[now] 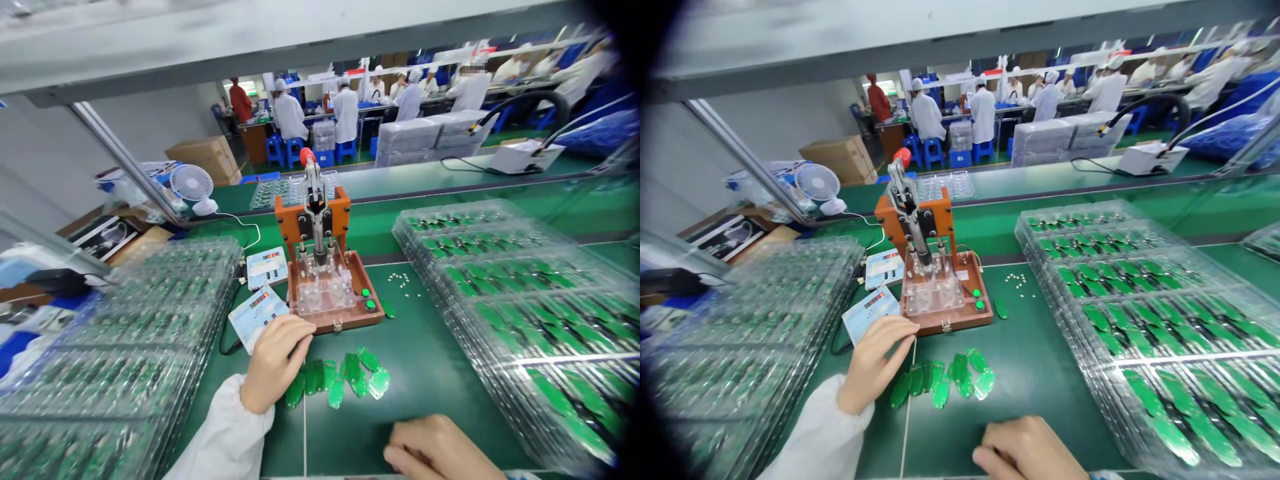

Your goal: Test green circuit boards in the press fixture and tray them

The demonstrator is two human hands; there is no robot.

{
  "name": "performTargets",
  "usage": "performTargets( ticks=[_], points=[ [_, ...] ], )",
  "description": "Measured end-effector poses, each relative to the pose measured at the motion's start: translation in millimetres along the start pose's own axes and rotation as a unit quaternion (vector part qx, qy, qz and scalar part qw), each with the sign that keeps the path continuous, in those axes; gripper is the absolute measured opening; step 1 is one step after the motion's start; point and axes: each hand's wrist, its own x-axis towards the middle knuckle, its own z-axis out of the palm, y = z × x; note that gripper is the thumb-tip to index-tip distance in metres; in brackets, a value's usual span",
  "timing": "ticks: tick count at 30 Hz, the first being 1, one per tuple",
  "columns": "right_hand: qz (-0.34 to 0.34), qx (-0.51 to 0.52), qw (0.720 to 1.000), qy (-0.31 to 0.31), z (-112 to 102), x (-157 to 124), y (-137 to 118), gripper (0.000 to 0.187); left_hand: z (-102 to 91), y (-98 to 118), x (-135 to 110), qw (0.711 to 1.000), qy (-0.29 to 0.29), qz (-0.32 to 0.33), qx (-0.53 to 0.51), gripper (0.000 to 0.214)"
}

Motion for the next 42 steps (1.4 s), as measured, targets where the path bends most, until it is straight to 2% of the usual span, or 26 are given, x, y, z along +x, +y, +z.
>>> performTargets(
  ticks=[2,5,9,11,14,19,25,30,35,39,42],
  points=[
    [0.006,0.006,0.999,0.037,-1.1,12.7,-0.4,0.051,-15.5,-1.7,-15.2,0.999,-0.035,-0.028,0.009,0.017],
    [-0.002,0.018,0.995,0.099,-9.6,30.1,9.1,0.038,-34.5,-4.4,-42.6,0.989,-0.138,-0.058,0.009,0.008],
    [-0.051,-0.016,0.985,0.163,-20.4,51.9,20.8,0.018,-43.9,-3.6,-72.0,0.968,-0.237,-0.079,0.019,0.014],
    [-0.075,-0.046,0.982,0.165,-20.8,61.0,21.8,0.013,-43.8,-1.3,-78.7,0.959,-0.266,-0.091,0.033,0.027],
    [-0.083,-0.091,0.982,0.145,-16.1,70.3,20.3,0.021,-42.2,1.2,-80.3,0.949,-0.295,-0.101,0.051,0.043],
    [-0.067,-0.121,0.98,0.143,-10.7,73.2,21.7,0.027,-39.9,-1.7,-76.6,0.936,-0.332,-0.101,0.056,0.041],
    [-0.07,-0.098,0.984,0.135,-13.1,73.6,22.8,0.029,-37.7,-4.8,-74.6,0.936,-0.336,-0.1,0.04,0.038],
    [-0.09,-0.096,0.983,0.128,-12.0,79.1,17.8,0.026,-34.0,-4.6,-73.9,0.946,-0.308,-0.099,0.029,0.031],
    [-0.082,-0.066,0.981,0.164,-11.5,73.7,13.9,0.043,-37.3,3.0,-67.3,0.956,-0.273,-0.107,0.003,0.025],
    [-0.089,-0.011,0.97,0.225,-33.8,69.9,8.8,0.033,-46.6,7.7,-40.2,0.966,-0.229,-0.105,-0.052,0.022],
    [-0.143,-0.05,0.943,0.297,-61.6,87.2,6.9,0.023,-44.9,-2.0,-5.0,0.983,-0.162,-0.079,-0.048,0.02]
  ],
)
